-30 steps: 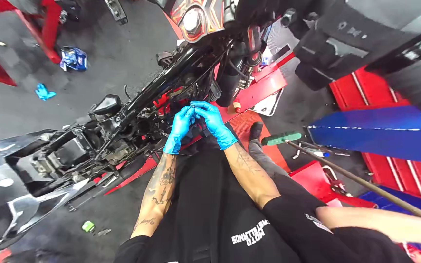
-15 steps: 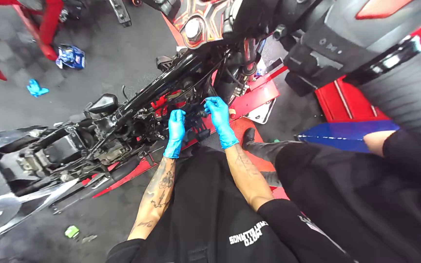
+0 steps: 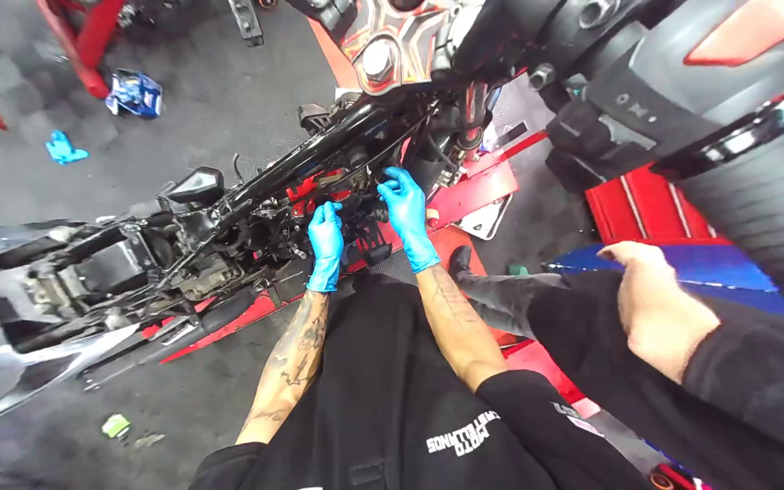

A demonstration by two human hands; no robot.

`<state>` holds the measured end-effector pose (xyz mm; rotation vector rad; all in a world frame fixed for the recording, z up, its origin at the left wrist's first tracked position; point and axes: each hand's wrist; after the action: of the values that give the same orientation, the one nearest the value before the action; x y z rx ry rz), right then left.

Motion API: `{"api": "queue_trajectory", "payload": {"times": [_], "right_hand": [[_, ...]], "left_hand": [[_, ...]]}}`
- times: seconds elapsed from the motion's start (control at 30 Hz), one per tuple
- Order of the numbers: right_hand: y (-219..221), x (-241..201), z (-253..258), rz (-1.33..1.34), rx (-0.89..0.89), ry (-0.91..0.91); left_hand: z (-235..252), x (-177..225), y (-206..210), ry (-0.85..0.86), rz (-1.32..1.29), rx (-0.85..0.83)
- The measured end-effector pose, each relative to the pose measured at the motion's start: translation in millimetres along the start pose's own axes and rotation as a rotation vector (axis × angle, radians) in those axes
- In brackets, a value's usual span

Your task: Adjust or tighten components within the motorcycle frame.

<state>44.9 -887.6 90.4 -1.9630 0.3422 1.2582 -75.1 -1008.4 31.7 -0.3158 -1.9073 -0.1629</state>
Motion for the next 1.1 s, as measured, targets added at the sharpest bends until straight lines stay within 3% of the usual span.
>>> {"api": "queue_trajectory", "payload": {"times": [0.2, 0.37, 0.57, 0.87, 1.1], "right_hand": [[8, -8, 25, -0.107, -0.046, -0.12], [19, -15, 32, -0.075, -0.102, -0.017], [36, -13, 37, -0.027, -0.035, 0.021], [51, -13, 29, 0.13, 0.05, 0.075], [44, -26, 58, 0.135, -0.102, 0.216]], "left_hand": [[1, -1, -9, 0.007, 0.059, -0.024], [11, -2, -11, -0.107, -0.039, -0.029], [15, 12, 4, -0.251, -0.052, -0.108], [-2, 36, 15, -0.233, -0.043, -0.016], [24, 10, 21, -0.15, -0.159, 0.095]]}}
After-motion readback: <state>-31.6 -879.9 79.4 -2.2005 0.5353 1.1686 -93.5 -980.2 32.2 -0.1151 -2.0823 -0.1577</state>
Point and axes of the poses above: each hand's wrist, its own z-axis towards the middle knuckle, its own y-axis out of the palm, x = y × z, and after that the axes turned 9 degrees about -z, right-handed
